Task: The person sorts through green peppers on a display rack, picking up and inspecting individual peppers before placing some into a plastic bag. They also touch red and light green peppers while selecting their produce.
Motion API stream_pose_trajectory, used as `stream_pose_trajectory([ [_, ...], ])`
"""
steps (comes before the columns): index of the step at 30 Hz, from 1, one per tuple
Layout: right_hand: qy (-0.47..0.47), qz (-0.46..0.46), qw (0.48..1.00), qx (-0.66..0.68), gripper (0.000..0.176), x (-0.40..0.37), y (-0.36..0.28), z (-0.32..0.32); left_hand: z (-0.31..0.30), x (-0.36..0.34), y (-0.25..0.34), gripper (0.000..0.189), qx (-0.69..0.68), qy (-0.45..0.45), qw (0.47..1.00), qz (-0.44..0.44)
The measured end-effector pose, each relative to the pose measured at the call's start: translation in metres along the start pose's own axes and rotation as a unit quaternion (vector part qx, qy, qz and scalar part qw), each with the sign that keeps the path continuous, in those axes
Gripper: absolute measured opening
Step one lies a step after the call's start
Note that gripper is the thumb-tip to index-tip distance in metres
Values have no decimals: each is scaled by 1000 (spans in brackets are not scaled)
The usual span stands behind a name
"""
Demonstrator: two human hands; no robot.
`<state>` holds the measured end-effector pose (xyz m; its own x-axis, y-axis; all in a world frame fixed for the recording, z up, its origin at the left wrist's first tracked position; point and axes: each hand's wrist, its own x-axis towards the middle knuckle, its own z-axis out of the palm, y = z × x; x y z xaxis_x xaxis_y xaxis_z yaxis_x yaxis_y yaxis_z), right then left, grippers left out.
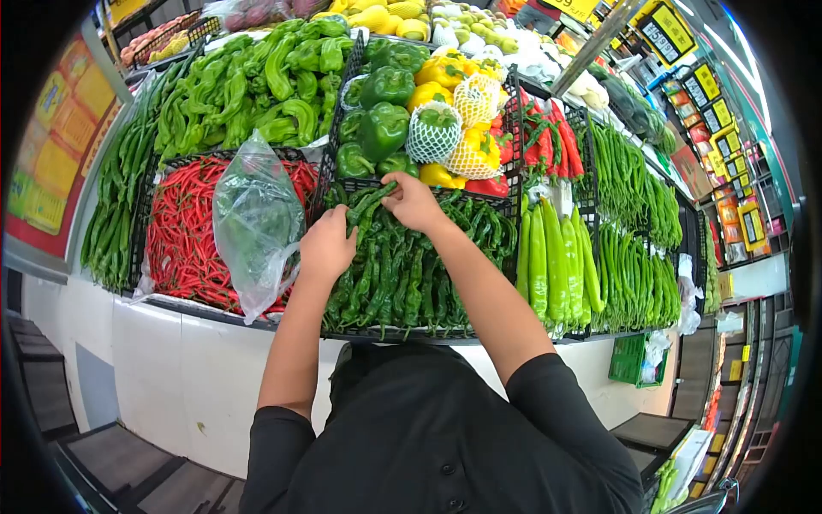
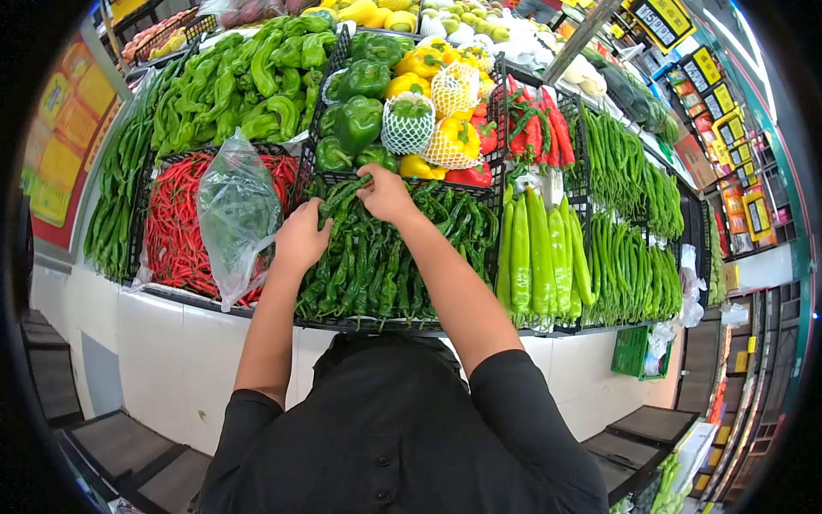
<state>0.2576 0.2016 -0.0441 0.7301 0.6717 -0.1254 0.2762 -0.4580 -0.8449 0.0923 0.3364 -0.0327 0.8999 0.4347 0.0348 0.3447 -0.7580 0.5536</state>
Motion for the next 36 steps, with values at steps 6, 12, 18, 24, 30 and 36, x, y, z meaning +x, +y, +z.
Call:
stream_pose_trajectory([
  [6, 75, -41, 993, -80, 53, -10, -3, 3, 4, 6, -6, 41, 10, 16, 1000, 5],
  [12, 134, -218, 940, -225, 41, -37, -28, 11, -3, 6, -6, 42, 1, 8, 1000, 0],
  [18, 60, -198, 917, -340, 33, -38, -13, 22, 0, 8, -10, 41, 15, -13, 1000, 1],
  [24, 45, -139, 909, -391, 38, -40, -13, 22, -6, 7, -8, 40, 21, -46, 998, -27],
  [30, 77, -135, 900, -406, 43, -40, -18, 23, -7, 1, -11, 40, -9, -7, 1000, 1],
  [36, 118, -244, 877, -396, 51, -42, -22, 26, -4, -4, -16, 43, -35, 33, 998, 39],
])
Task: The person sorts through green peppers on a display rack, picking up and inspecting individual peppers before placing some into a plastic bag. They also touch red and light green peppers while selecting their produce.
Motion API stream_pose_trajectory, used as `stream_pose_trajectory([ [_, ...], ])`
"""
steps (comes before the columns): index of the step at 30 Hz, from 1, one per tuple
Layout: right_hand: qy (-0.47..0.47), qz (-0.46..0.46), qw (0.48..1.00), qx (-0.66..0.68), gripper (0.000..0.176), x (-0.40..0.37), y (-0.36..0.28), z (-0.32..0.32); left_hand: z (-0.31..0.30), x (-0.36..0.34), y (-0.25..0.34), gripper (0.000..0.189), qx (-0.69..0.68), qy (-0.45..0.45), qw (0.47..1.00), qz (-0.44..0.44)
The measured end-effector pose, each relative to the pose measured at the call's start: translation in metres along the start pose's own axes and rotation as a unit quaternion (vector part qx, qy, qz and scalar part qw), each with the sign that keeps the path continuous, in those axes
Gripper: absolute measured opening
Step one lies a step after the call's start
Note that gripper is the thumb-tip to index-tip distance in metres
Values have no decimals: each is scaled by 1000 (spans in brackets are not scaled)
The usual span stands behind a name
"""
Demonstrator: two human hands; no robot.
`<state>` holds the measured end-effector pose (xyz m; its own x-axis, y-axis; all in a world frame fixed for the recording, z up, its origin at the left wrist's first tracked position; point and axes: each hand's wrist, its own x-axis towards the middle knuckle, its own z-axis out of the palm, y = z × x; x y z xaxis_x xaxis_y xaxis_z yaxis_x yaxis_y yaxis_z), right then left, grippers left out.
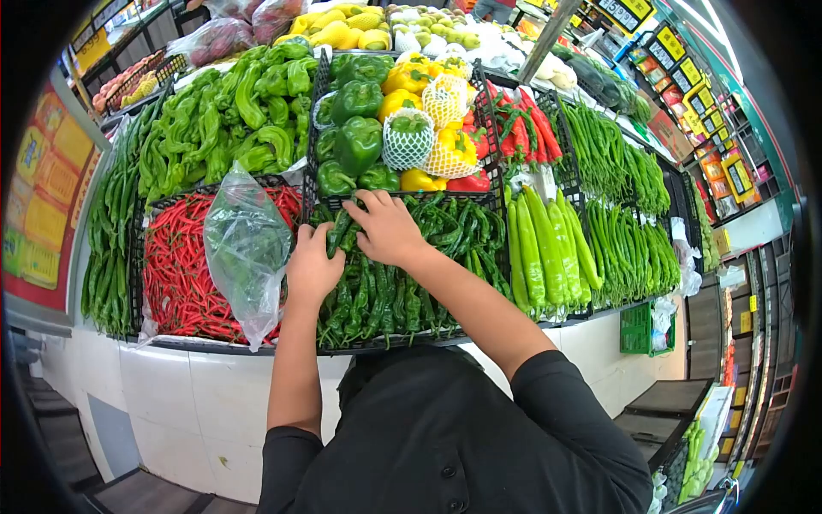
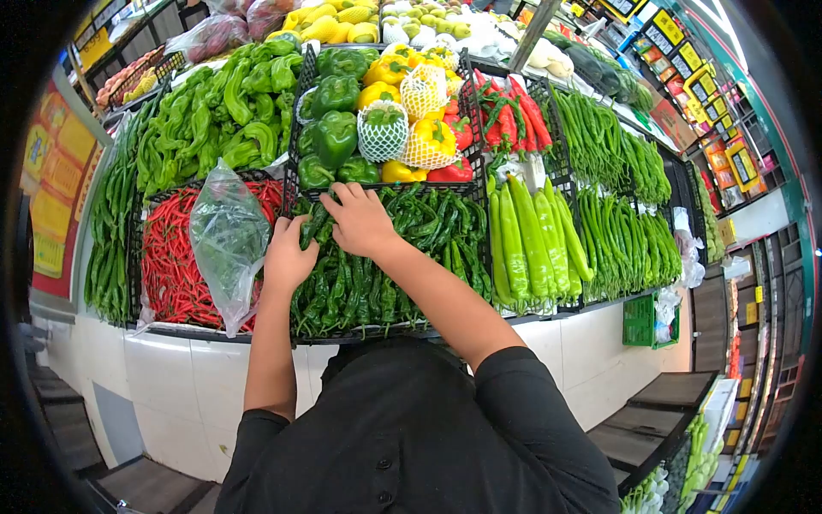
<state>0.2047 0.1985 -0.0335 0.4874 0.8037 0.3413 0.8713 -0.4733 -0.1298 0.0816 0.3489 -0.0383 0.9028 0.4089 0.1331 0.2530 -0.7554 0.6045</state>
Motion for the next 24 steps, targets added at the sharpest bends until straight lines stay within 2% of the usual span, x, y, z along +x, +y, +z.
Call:
stream_pose_trajectory([
  [4, -36, 14, 999, -13, 49, 0, -2, 1, 2, -1, 0, 40, -13, -20, 1000, -14],
  [7, -99, 28, 994, -18, 46, 0, -2, 2, 2, -3, 3, 41, 1, -28, 999, -15],
  [10, -66, 14, 998, -9, 44, -2, 3, 12, 3, -5, 5, 40, 5, -19, 1000, -3],
  [14, -67, 28, 997, -2, 44, -4, 8, 17, 3, -6, 8, 39, 11, -24, 1000, 0],
  [19, -68, 27, 996, 42, 47, -3, 4, 4, 9, -7, 4, 40, 26, -3, 999, 25],
  [22, -69, -5, 997, 46, 47, -10, 8, 6, 8, -7, 7, 42, 13, -13, 1000, 17],
  [24, -43, -3, 997, 67, 47, -11, 14, 0, 7, -6, 6, 40, 16, -7, 999, 31],
])
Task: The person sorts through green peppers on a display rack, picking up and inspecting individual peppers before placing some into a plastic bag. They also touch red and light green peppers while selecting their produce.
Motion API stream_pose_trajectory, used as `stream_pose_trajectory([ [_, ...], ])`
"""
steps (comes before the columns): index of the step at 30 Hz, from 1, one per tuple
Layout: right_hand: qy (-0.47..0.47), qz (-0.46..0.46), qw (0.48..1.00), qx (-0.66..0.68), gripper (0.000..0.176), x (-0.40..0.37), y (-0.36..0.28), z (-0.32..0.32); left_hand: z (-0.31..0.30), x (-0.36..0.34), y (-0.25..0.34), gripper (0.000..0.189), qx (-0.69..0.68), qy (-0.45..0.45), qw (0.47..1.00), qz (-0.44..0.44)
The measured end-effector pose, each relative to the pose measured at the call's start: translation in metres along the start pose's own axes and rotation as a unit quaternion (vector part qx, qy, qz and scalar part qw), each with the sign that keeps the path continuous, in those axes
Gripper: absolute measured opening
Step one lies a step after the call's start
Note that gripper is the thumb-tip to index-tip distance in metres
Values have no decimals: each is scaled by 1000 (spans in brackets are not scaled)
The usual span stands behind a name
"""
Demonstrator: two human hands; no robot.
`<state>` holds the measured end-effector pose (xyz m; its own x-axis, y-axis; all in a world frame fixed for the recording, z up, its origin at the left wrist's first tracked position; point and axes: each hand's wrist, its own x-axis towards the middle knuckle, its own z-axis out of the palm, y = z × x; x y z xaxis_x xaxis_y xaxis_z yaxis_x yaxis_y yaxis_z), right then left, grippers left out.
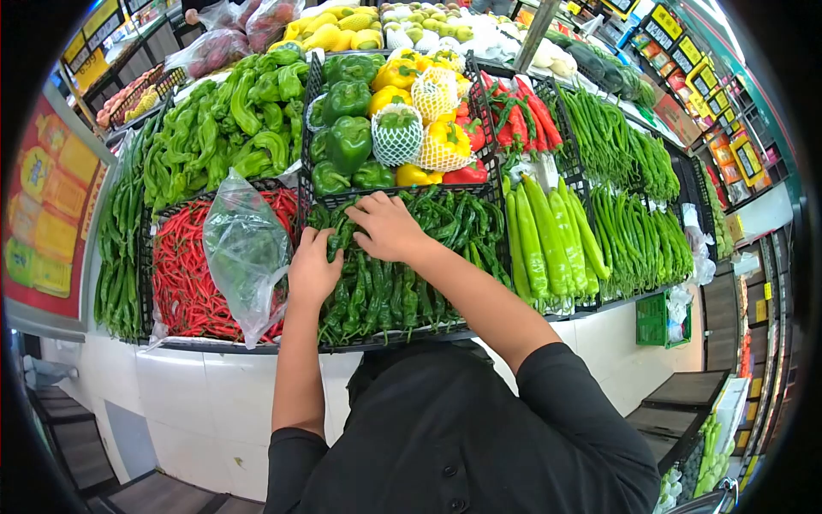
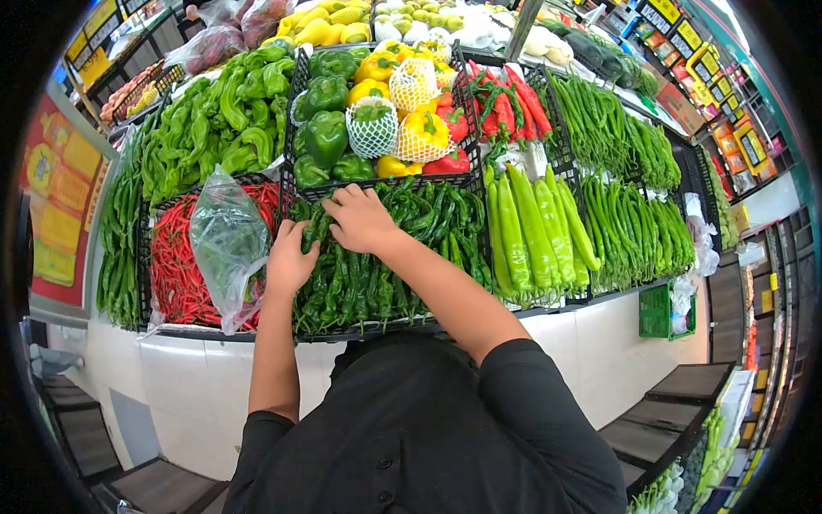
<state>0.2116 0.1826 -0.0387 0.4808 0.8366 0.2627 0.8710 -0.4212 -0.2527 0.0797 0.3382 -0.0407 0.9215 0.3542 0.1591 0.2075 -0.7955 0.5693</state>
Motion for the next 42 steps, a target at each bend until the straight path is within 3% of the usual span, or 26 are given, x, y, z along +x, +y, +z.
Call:
stream_pose_trajectory([
  [4, 84, -25, 995, 52, 47, -13, 16, -35, -8, -8, 8, 38, -7, 38, 999, 6],
  [7, 80, -60, 990, 101, 48, -36, 46, -79, -20, -15, 26, 37, -3, 76, 997, 3],
  [10, 62, -54, 986, 143, 40, -73, 94, -131, -39, -26, 65, 35, -10, 117, 992, 53],
  [11, 99, -52, 981, 158, 38, -88, 113, -150, -43, -31, 80, 33, -18, 135, 988, 80],
  [13, 93, 58, 974, 200, 38, -124, 157, -201, -47, -42, 107, 30, -49, 133, 985, 96],
  [15, 221, 146, 931, 252, 37, -163, 223, -233, -41, -55, 126, 31, -83, 108, 988, 79],
  [17, 322, 236, 859, 320, 34, -199, 265, -268, -27, -68, 136, 29, -167, 72, 983, 10],
  [19, 376, 320, 831, 256, 33, -231, 316, -291, -15, -78, 154, 27, -191, 46, 980, -30],
  [21, 399, 324, 822, 244, 33, -250, 356, -296, -7, -84, 173, 27, -195, 17, 979, -47],
  [22, 394, 328, 819, 256, 34, -254, 370, -293, -4, -85, 180, 27, -196, 4, 979, -57],
  [25, 228, 329, 906, 141, 39, -249, 385, -277, 6, -86, 199, 29, -181, -9, 983, -37],
  [27, 79, 338, 930, 125, 42, -233, 389, -256, 13, -86, 209, 29, -179, -12, 983, -41],
  [29, -16, 333, 943, 24, 40, -212, 389, -230, 13, -87, 220, 29, -172, -8, 984, -41],
  [30, 7, 303, 953, -9, 30, -209, 402, -207, 13, -88, 228, 29, -167, -5, 985, -38],
  [34, 180, 372, 910, -27, 24, -180, 428, -206, 14, -94, 236, 29, -188, 12, 979, -75],
  [42, 37, 348, 936, -42, 31, -160, 459, -204, 25, -96, 245, 30, -177, 9, 978, -109],
])
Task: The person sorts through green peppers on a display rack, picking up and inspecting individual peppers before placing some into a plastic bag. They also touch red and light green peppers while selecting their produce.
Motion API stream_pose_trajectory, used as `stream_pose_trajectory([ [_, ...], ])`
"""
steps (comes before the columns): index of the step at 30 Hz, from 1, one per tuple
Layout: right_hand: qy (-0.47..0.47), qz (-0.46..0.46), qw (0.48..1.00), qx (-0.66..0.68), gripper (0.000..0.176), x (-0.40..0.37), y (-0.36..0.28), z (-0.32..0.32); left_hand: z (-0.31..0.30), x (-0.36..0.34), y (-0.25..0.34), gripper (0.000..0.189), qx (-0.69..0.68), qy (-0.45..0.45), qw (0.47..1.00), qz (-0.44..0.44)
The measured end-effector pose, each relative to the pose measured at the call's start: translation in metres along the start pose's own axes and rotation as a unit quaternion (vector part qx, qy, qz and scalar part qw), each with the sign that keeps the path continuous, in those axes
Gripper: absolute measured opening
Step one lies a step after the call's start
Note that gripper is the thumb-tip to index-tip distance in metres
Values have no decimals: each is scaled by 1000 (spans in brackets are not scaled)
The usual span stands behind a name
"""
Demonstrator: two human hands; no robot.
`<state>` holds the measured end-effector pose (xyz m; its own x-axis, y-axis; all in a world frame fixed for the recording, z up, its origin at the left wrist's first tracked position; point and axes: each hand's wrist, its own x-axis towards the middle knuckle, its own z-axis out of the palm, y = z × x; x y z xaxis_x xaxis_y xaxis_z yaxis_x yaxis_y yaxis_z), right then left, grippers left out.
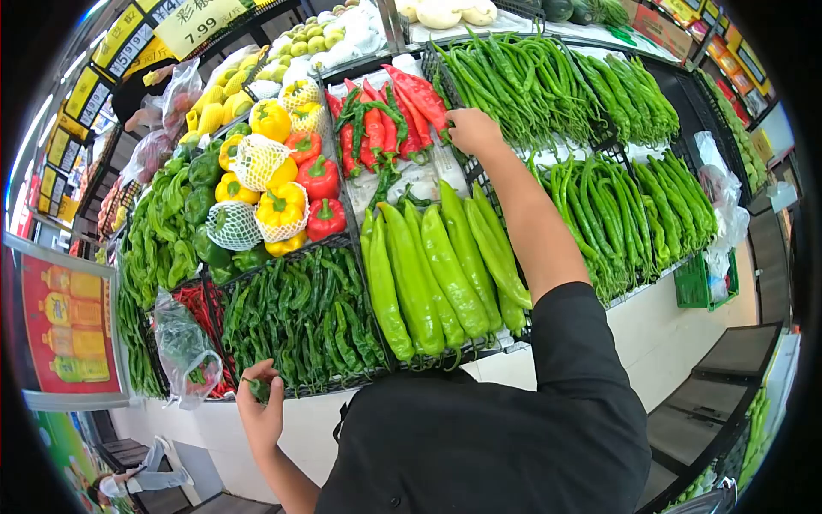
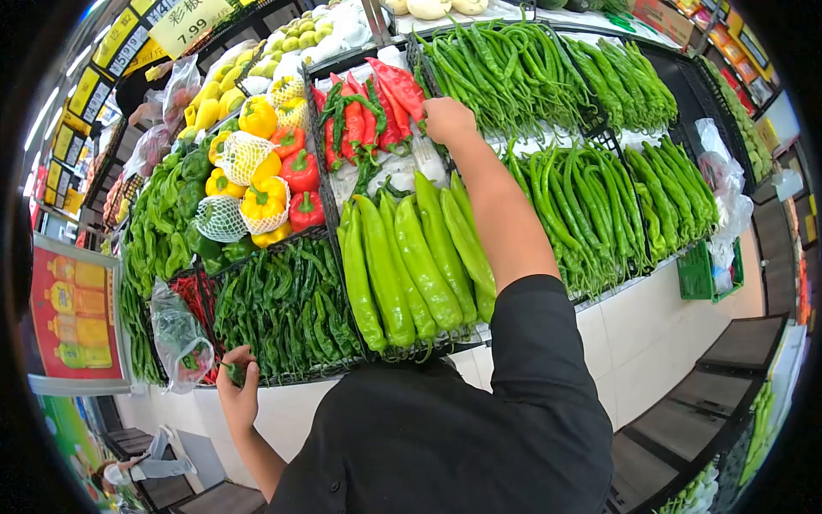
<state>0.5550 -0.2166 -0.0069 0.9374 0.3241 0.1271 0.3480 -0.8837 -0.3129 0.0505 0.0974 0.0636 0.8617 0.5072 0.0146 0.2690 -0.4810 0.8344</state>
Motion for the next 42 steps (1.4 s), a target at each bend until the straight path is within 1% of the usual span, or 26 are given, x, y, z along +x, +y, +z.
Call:
stream_pose_trajectory([
  [1, -17, 1, 1000, -11, 32, 0, -2, -4, 0, 0, -2, 30, 2, 1, 1000, 2],
  [2, -10, 2, 1000, -24, 24, -2, -3, -7, 0, 1, -4, 30, 5, 2, 1000, 5],
  [5, 64, -43, 995, -69, 19, 1, 0, -3, -2, 3, -6, 31, 7, 4, 1000, 2],
  [6, 124, -70, 987, -80, 14, -1, 0, -4, -2, 3, -7, 31, 6, 3, 1000, -1],
  [10, 258, -138, 953, -81, 9, -2, 6, -17, -2, 5, -15, 30, 7, 0, 1000, 6],
  [13, 356, -160, 920, -25, 13, -11, 5, -37, -1, 7, -11, 30, -1, -8, 1000, 1],
  [14, 378, -144, 914, -1, 19, -14, 4, -47, -1, 7, -9, 30, -3, -9, 1000, -2],
  [16, 377, -110, 911, 128, 18, -21, -1, -63, -1, 8, -10, 30, -9, -9, 1000, 2],
  [17, 372, -91, 904, 191, 18, -26, -4, -70, -1, 8, -12, 29, -14, -11, 1000, 7],
  [18, 342, -55, 902, 256, 19, -32, -9, -82, -1, 9, -13, 29, -18, -14, 1000, 13],
  [21, 232, -61, 915, 323, 20, -61, -21, -104, 5, 16, -8, 31, -40, -30, 998, 33],
  [22, 214, -119, 912, 330, 20, -76, -33, -108, 11, 20, -1, 32, -75, -35, 996, 39],
  [24, 78, -204, 892, 397, 18, -112, -69, -111, 33, 31, 18, 34, -144, -44, 987, 50],
  [26, -46, -293, 856, 423, 15, -147, -112, -103, 55, 42, 41, 41, -207, -84, 973, 52],
  [27, -42, -390, 828, 401, 16, -160, -133, -87, 67, 43, 54, 43, -246, -104, 962, 53],
  [29, -68, -486, 756, 433, 18, -187, -171, -72, 89, 43, 54, 45, -297, -137, 943, 51],
  [30, -93, -497, 740, 444, 19, -197, -184, -63, 89, 43, 59, 41, -302, -191, 933, 30],
  [31, -118, -507, 722, 456, 19, -201, -191, -59, 90, 41, 57, 32, -272, -184, 942, 70],
  [33, -197, -462, 731, 462, 19, -187, -185, -78, 92, 38, 55, 21, -363, -171, 916, 19],
  [34, -239, -438, 732, 464, 20, -173, -177, -88, 87, 36, 49, 18, -349, -144, 926, 7],
  [36, -100, -384, 791, 467, 24, -111, -136, -66, 73, 34, 35, 12, -345, -81, 935, -21],
  [37, -37, -219, 882, 416, 26, -88, -122, -78, 65, 32, 30, 12, -339, -49, 939, -26],
  [38, 59, -182, 933, 306, 26, -47, -95, -66, 59, 28, 21, 13, -340, -14, 940, -33],
  [39, 139, -140, 960, 201, 23, -19, -71, -56, 53, 26, 13, 13, -341, 21, 939, -39],
  [41, 175, -71, 979, 77, 21, 22, -31, -34, 37, 21, -6, 15, -315, 48, 946, -50],
  [42, 161, -54, 985, 25, 21, 32, -21, -28, 34, 18, -8, 17, -322, 73, 942, -54],
])
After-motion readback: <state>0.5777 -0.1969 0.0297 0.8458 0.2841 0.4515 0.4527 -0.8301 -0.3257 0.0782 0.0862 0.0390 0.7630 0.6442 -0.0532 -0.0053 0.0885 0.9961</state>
